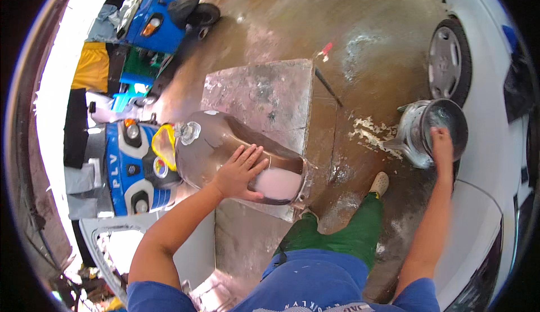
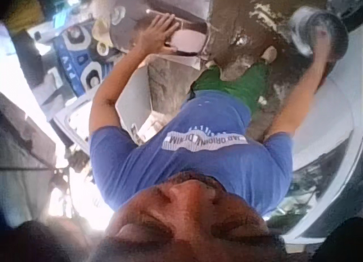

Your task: The person sands a brown car part on a metal stand using a sanding block. They repeatedly dip the sanding block into a bucket of water and continue sanding the surface of the part.

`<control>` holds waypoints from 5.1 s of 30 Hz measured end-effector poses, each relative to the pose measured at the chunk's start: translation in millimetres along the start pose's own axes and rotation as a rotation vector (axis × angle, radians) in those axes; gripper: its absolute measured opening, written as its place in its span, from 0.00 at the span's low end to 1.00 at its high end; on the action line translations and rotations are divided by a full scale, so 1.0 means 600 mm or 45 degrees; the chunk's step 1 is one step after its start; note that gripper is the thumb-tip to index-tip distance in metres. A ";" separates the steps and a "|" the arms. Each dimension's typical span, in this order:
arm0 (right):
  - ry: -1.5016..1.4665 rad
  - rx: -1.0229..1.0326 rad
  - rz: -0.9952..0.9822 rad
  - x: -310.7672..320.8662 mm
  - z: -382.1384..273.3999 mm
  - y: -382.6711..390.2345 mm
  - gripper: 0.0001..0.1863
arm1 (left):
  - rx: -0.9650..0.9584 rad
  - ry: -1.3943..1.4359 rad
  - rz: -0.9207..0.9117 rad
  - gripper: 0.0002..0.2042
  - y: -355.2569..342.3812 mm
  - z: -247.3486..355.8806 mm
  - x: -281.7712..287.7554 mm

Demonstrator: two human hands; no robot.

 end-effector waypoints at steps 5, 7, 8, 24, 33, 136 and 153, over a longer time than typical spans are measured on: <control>-0.319 0.153 -0.254 -0.129 -0.401 0.437 0.25 | -0.119 -0.015 0.172 0.50 -0.007 -0.015 0.013; -0.439 0.426 -0.091 -0.255 -0.428 0.549 0.24 | -0.180 0.026 0.224 0.50 -0.019 0.009 0.014; -0.515 0.458 -0.019 -0.295 -0.459 0.590 0.25 | -0.182 0.028 0.249 0.49 -0.015 0.005 0.010; -0.160 0.360 0.570 -0.389 -0.492 0.716 0.23 | -0.457 -0.176 0.181 0.62 0.023 -0.013 -0.021; -0.240 0.285 0.708 -0.363 -0.504 0.580 0.23 | -0.458 -0.165 0.162 0.66 0.012 0.006 -0.009; -0.601 0.013 0.615 -0.380 -0.409 0.542 0.26 | -0.541 -0.169 0.050 0.59 -0.012 0.038 -0.009; -0.576 0.113 0.561 -0.395 -0.446 0.674 0.23 | -0.493 -0.142 0.066 0.56 0.008 0.013 -0.013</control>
Point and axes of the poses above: each hand's wrist, its own y-axis away from the middle knuckle, its own x-axis out of the back of the hand, z = x × y, the point moved 8 cm from there along -y, towards the middle knuckle, and after that the axes turned 11 degrees about y, right-handed, at the moved point
